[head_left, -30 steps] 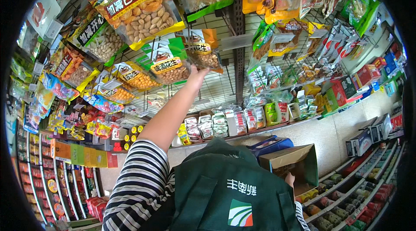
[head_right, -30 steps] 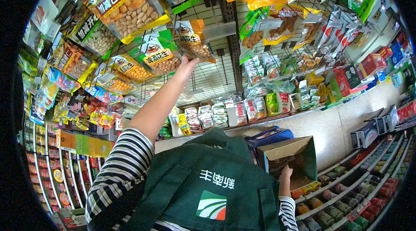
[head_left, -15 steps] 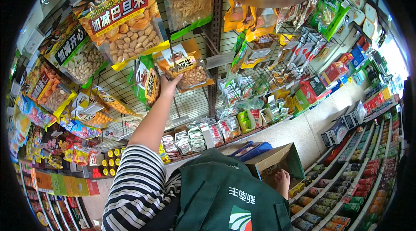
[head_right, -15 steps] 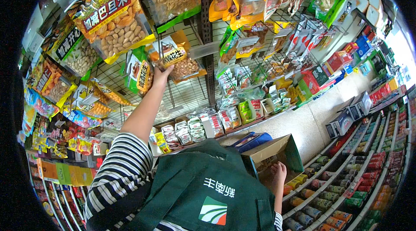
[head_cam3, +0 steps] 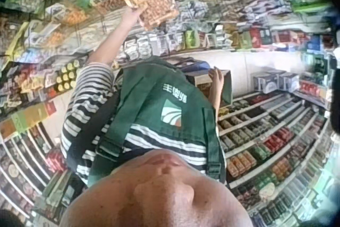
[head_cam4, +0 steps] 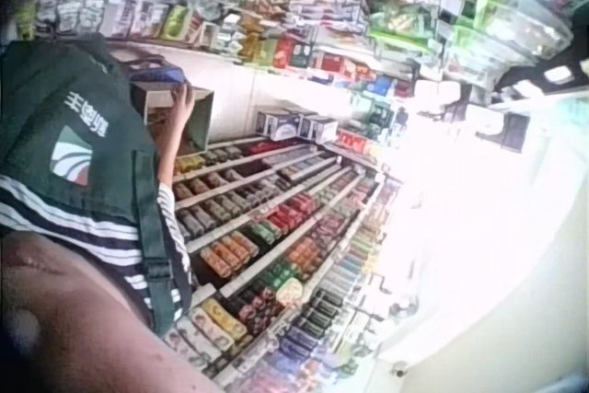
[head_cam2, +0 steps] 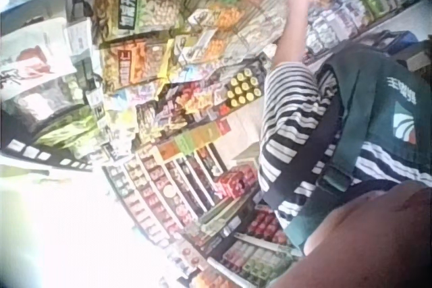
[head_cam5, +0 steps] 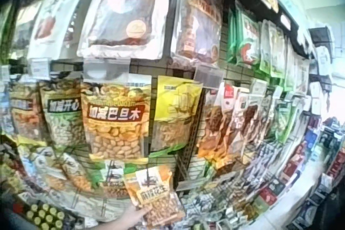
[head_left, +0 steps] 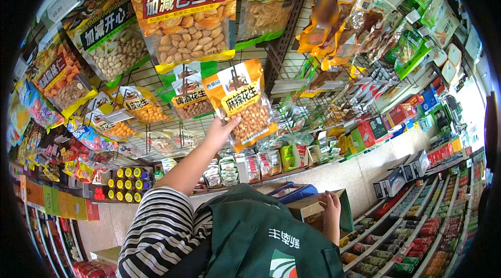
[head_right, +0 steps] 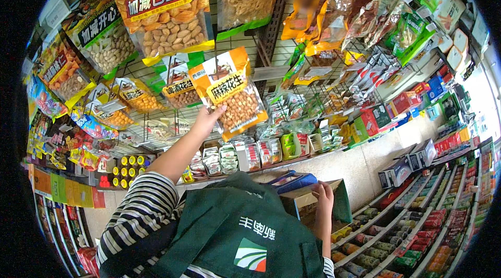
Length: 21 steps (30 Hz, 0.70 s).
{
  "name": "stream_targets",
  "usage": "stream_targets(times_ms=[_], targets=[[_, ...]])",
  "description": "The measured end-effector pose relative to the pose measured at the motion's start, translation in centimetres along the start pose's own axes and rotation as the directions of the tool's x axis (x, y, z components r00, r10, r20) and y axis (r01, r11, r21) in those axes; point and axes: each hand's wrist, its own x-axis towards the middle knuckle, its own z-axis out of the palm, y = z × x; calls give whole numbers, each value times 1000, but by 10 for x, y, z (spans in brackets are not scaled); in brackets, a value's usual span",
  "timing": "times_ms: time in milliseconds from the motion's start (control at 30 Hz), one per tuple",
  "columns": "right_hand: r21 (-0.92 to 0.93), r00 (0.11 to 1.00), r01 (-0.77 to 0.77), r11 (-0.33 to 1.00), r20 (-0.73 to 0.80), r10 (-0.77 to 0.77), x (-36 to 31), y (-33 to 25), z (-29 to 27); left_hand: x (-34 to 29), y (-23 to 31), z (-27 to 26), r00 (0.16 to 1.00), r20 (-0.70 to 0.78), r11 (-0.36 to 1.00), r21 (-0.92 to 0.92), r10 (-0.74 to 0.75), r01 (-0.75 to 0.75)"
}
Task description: The person repeatedly picks packaged snack items from a cardboard box and places them onto wire display racks in a convenience store aisle. The person handles peanuts, dried meat, and gluten snacks, arranging them on hooks and shelves.
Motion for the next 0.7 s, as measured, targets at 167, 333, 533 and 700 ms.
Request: stream_targets(times_ms=[167, 333, 533, 700], targets=[[-13, 982, 48, 999, 183, -45, 8, -30, 44, -47, 24, 0, 997, 28, 997, -29, -71, 72], [53, 913, 59, 997, 401, -76, -1, -67, 99, -82, 30, 7, 976, 133, 966, -172, -173, 195], [109, 840, -29, 994, 542, -35, -17, -81, 143, -102, 29, 16, 915, 277, 943, -75, -293, 325], [90, 834, 35, 995, 546, -78, -29, -73, 150, -114, 16, 37, 925, 306, 961, -89, -223, 261]])
